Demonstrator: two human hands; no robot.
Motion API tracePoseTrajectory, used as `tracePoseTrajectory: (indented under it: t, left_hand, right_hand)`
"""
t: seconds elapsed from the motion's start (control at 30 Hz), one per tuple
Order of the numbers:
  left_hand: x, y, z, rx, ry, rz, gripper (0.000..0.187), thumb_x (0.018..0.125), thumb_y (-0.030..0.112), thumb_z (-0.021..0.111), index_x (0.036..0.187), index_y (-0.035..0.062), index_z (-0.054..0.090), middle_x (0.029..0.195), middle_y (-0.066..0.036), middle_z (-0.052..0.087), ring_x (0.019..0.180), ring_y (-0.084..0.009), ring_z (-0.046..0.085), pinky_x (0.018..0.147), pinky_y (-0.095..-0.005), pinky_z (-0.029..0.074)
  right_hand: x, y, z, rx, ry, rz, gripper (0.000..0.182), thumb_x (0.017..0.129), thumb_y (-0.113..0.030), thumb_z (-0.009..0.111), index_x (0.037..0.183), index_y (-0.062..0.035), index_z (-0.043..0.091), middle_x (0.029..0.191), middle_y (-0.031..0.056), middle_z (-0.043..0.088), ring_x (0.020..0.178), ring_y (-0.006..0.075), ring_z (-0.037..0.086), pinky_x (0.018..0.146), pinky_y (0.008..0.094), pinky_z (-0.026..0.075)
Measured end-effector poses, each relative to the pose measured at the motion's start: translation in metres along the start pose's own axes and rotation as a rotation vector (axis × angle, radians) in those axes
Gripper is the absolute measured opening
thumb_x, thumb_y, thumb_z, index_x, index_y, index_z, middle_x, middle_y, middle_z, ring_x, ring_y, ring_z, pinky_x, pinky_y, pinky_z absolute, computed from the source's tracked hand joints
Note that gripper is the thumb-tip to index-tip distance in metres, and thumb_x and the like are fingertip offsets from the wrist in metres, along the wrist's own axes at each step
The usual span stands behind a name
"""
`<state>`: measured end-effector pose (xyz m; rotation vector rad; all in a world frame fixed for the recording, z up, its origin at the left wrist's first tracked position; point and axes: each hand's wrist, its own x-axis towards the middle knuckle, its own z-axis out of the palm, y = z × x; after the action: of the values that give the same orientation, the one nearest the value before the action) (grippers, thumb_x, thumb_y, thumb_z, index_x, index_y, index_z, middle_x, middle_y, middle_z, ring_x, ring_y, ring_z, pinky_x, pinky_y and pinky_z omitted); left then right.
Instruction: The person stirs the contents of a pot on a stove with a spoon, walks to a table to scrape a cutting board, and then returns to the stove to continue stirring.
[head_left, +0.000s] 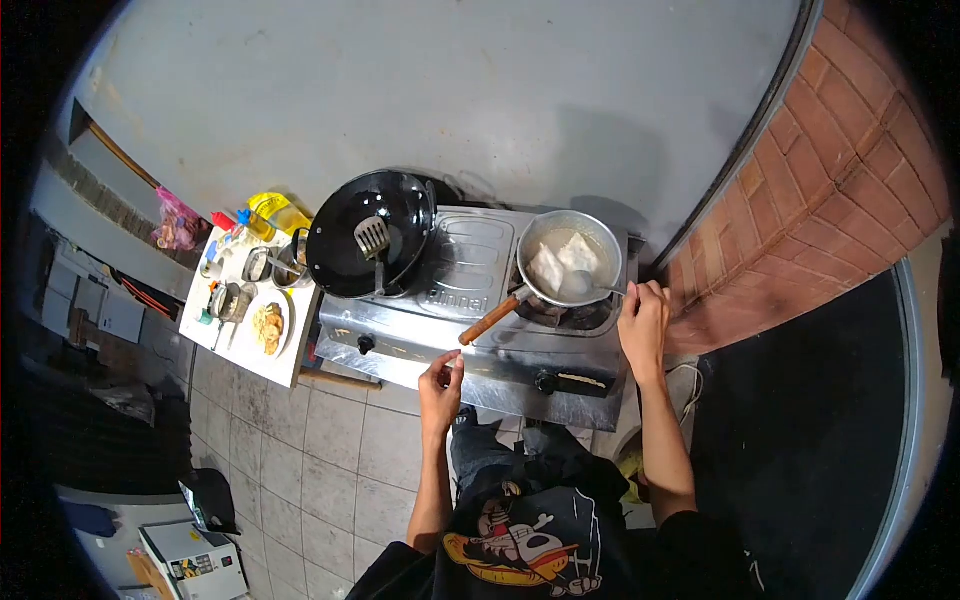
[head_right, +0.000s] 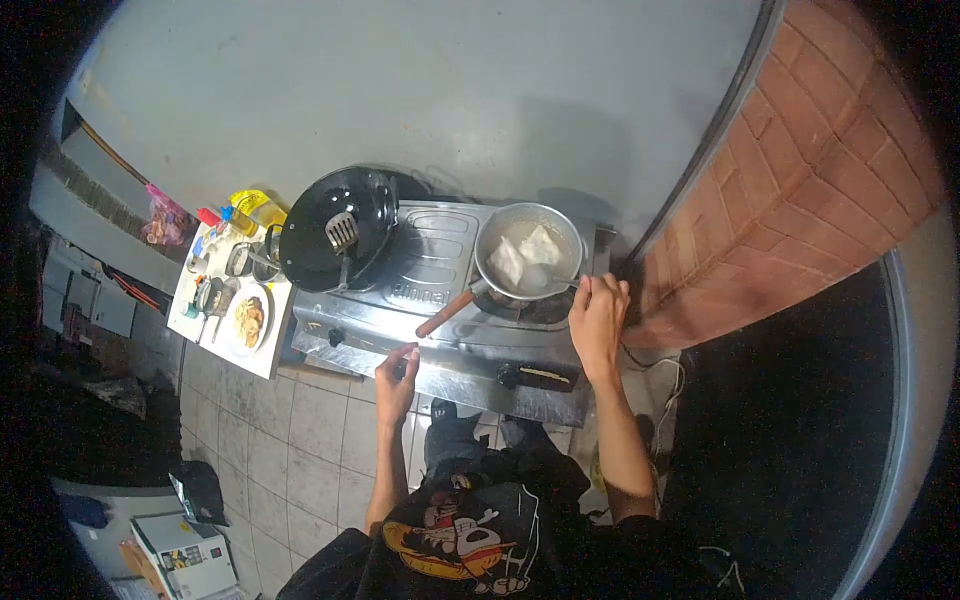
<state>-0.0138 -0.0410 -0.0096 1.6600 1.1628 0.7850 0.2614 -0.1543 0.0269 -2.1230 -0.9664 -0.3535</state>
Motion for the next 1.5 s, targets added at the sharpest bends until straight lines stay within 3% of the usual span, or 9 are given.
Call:
tracePoseTrajectory:
  t: [0.27, 1.07, 1.5]
  left_hand:
    - [0.000, -0.005, -0.005, -0.022, 0.006, 0.010, 0.026, 0.088, 0.018, 0.060, 0.104, -0.0033, 0.062, 0.059, 0.004, 0.045, 0.054, -0.0042, 0.037, 0.048, -0.0212, 0.031]
    - [-0.001, -0.008, -0.010, -0.039, 0.052, -0.034, 0.026, 0.088, 0.018, 0.060, 0.104, -0.0018, 0.063, 0.061, 0.004, 0.047, 0.055, -0.0039, 0.039, 0.049, -0.0208, 0.032]
    - [-0.001, -0.006, -0.010, 0.004, 0.049, -0.028, 0.024, 0.088, 0.018, 0.061, 0.103, -0.0007, 0.064, 0.060, 0.004, 0.047, 0.054, -0.0039, 0.039, 0.048, -0.0206, 0.033]
  right_hand:
    - [0.000, 0.011, 0.020, 0.057, -0.014, 0.176, 0.024, 0.084, -0.011, 0.052, 0.067, 0.0057, 0.055, 0.072, 0.0203, 0.054, 0.074, 0.0389, 0.051, 0.068, 0.0467, 0.037]
    - [0.016, 0.015, 0.038, 0.303, -0.174, 0.188, 0.026, 0.086, -0.011, 0.049, 0.073, 0.0072, 0.060, 0.075, 0.0238, 0.057, 0.074, 0.0409, 0.055, 0.068, 0.0450, 0.040]
    - [0.019, 0.028, 0.053, 0.340, -0.159, 0.209, 0.028, 0.088, -0.012, 0.048, 0.073, 0.0090, 0.059, 0.074, 0.0246, 0.058, 0.073, 0.0396, 0.058, 0.066, 0.0423, 0.042]
